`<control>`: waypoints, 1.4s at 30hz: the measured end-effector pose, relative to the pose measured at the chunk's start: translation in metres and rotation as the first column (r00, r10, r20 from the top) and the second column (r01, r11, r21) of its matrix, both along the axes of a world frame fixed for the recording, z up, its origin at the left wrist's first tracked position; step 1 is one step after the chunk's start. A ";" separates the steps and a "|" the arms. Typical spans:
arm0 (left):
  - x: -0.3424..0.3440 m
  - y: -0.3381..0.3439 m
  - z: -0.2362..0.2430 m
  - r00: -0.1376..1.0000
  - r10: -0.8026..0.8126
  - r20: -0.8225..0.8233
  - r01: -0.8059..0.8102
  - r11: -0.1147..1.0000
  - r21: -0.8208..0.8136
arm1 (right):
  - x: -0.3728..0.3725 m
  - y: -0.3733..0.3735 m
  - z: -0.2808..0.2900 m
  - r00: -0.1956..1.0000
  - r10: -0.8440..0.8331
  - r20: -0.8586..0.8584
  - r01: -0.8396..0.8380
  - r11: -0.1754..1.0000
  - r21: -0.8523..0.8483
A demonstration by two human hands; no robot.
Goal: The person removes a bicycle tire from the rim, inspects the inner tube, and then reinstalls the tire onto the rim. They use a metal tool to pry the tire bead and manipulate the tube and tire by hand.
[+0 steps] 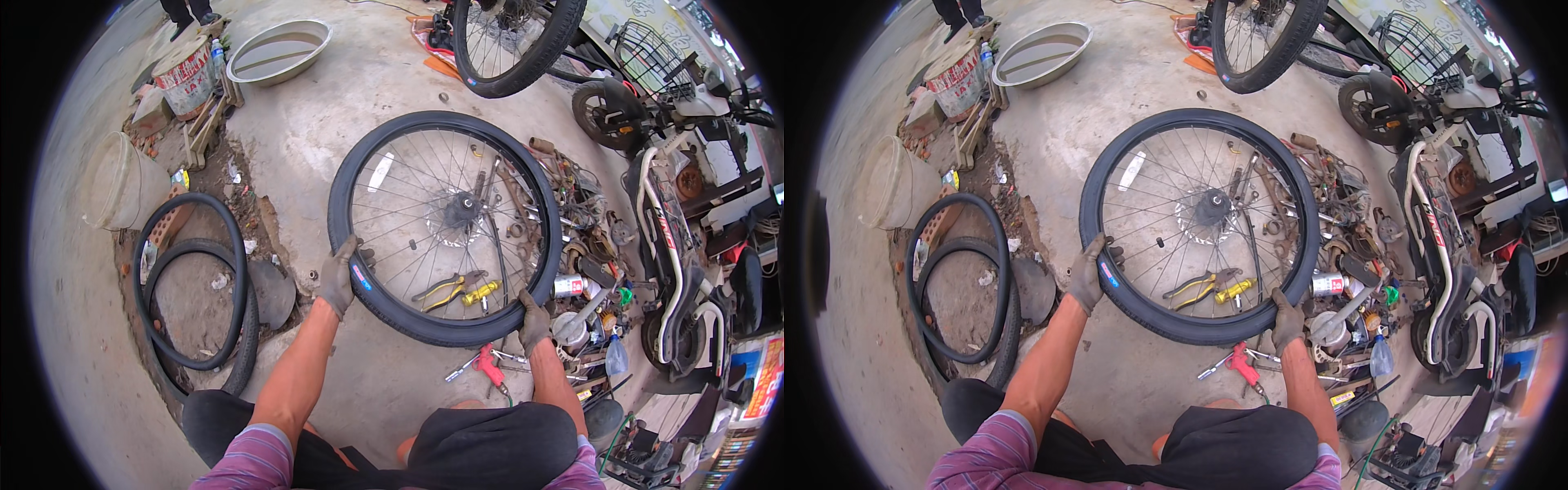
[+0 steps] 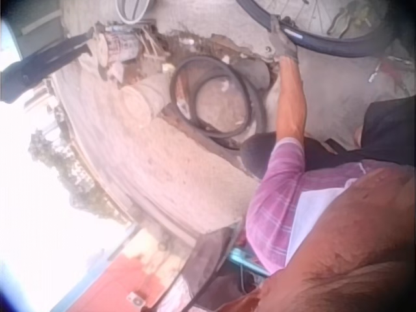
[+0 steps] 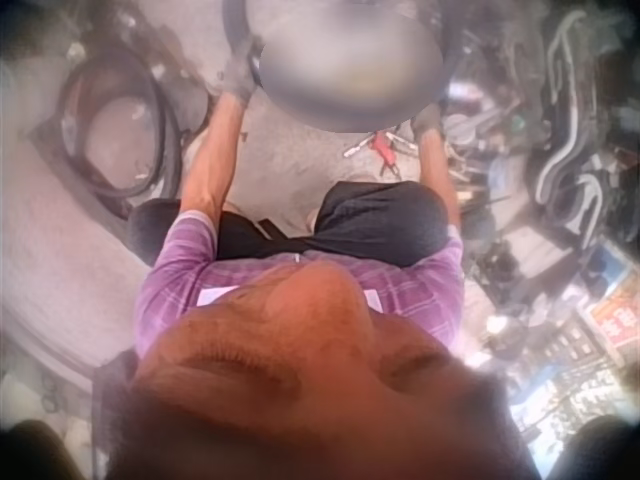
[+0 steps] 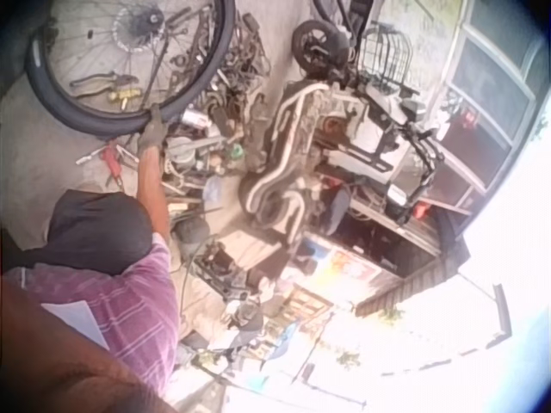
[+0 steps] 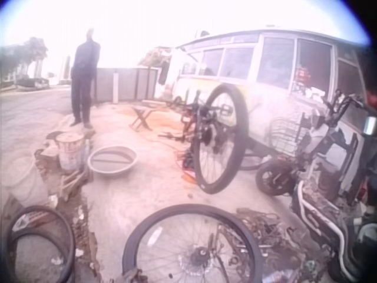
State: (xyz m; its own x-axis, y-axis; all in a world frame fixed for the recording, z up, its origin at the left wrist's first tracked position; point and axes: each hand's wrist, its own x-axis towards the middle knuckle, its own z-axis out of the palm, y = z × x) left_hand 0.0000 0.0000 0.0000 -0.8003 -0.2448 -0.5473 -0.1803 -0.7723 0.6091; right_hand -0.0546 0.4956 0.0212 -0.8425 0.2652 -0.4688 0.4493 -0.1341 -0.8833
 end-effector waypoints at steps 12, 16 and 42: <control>0.013 0.018 0.017 0.998 0.031 0.055 -0.030 0.999 -0.023 | 0.059 -0.052 0.030 0.997 -0.030 -0.073 -0.003 0.911 -0.412; 0.006 0.008 0.015 0.999 0.006 0.037 -0.004 0.997 -0.071 | 0.057 -0.056 0.030 0.999 -0.023 -0.033 0.007 0.910 -0.415; -0.020 -0.032 0.070 0.974 0.128 -0.190 -0.228 0.476 -0.849 | 0.001 -0.026 0.021 0.992 -0.027 -0.126 0.011 0.993 -0.121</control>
